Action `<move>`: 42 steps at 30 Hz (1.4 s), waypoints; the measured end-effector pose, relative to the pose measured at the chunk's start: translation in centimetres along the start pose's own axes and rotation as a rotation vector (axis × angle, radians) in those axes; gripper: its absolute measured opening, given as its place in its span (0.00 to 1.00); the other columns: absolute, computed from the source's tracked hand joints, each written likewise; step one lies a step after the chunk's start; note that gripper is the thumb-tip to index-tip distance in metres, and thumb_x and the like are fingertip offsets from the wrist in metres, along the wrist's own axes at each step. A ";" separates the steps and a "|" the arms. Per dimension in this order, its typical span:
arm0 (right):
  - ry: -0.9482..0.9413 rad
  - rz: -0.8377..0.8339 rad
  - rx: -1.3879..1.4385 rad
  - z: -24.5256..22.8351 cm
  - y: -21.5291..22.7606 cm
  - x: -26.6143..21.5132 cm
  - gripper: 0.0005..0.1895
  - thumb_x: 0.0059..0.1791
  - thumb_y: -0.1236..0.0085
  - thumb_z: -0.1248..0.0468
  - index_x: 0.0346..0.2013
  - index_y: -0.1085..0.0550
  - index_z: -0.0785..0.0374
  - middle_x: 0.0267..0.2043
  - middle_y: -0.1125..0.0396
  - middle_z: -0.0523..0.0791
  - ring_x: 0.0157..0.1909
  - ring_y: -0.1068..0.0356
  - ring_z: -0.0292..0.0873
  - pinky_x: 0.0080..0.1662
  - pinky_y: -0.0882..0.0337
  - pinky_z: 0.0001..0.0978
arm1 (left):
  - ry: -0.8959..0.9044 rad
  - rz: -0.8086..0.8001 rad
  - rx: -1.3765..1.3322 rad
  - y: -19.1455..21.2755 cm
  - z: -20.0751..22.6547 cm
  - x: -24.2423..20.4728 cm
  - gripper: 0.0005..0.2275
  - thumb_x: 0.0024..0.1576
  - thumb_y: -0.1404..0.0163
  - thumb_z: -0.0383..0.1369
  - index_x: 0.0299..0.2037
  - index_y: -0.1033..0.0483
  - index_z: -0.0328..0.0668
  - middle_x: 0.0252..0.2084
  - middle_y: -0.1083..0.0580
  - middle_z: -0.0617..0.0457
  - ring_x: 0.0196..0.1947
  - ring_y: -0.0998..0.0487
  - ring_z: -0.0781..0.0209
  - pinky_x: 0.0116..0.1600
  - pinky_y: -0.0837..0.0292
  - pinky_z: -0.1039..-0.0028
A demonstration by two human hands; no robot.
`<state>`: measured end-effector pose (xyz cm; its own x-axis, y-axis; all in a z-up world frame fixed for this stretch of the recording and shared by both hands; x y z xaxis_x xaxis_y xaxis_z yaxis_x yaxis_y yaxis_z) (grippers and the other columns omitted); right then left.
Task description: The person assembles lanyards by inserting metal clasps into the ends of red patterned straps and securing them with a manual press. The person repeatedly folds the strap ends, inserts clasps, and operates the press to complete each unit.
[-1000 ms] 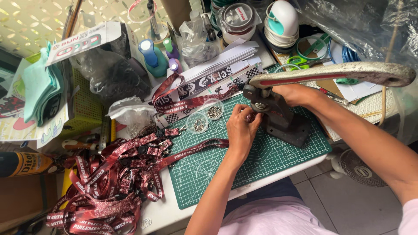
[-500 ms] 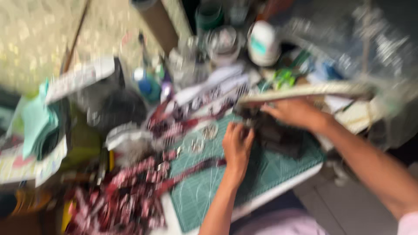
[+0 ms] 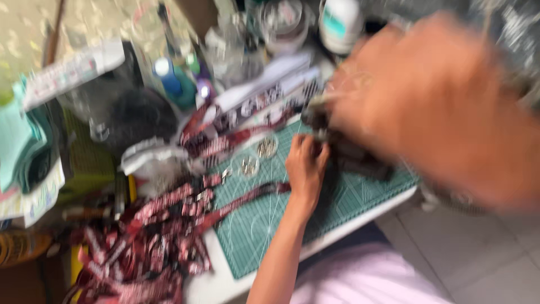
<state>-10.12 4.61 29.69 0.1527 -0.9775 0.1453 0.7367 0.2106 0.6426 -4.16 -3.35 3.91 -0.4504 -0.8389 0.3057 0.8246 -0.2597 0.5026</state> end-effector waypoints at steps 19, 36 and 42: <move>-0.133 -0.100 0.592 -1.3 -10.2 -1.7 0.17 0.52 0.46 0.45 0.41 0.24 0.53 0.12 0.37 0.43 0.14 0.34 0.43 0.22 0.36 0.36 | -0.120 0.037 0.062 0.2 -0.4 -0.5 0.07 0.56 0.41 0.34 0.36 0.24 0.40 0.40 0.25 0.49 0.42 0.23 0.48 0.51 0.34 0.58; -0.377 -0.032 0.527 -1.4 -8.2 -4.6 0.19 0.53 0.44 0.46 0.31 0.25 0.58 0.16 0.32 0.47 0.17 0.31 0.48 0.24 0.31 0.40 | -0.098 0.089 0.015 4.7 3.9 -1.1 0.19 0.57 0.43 0.31 0.56 0.25 0.27 0.53 0.27 0.39 0.53 0.25 0.40 0.59 0.32 0.58; -0.479 -0.164 0.531 -1.6 -10.5 -5.6 0.21 0.59 0.51 0.47 0.31 0.25 0.56 0.21 0.29 0.47 0.26 0.26 0.48 0.32 0.28 0.40 | -0.436 0.283 -0.139 9.9 14.3 -1.9 0.11 0.61 0.45 0.34 0.52 0.23 0.41 0.50 0.22 0.50 0.54 0.20 0.51 0.62 0.25 0.63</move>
<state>-17.61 7.89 20.94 -0.3265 -0.9113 0.2509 0.2882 0.1568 0.9446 0.00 2.48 19.86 -0.2801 -0.6162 0.7361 0.9586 -0.1380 0.2491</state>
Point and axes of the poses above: each hand's wrist, its own x-axis towards the middle knuckle, its own y-axis out of the back of the hand, z = x × y, the point moved 9 cm from there along x, towards the middle knuckle
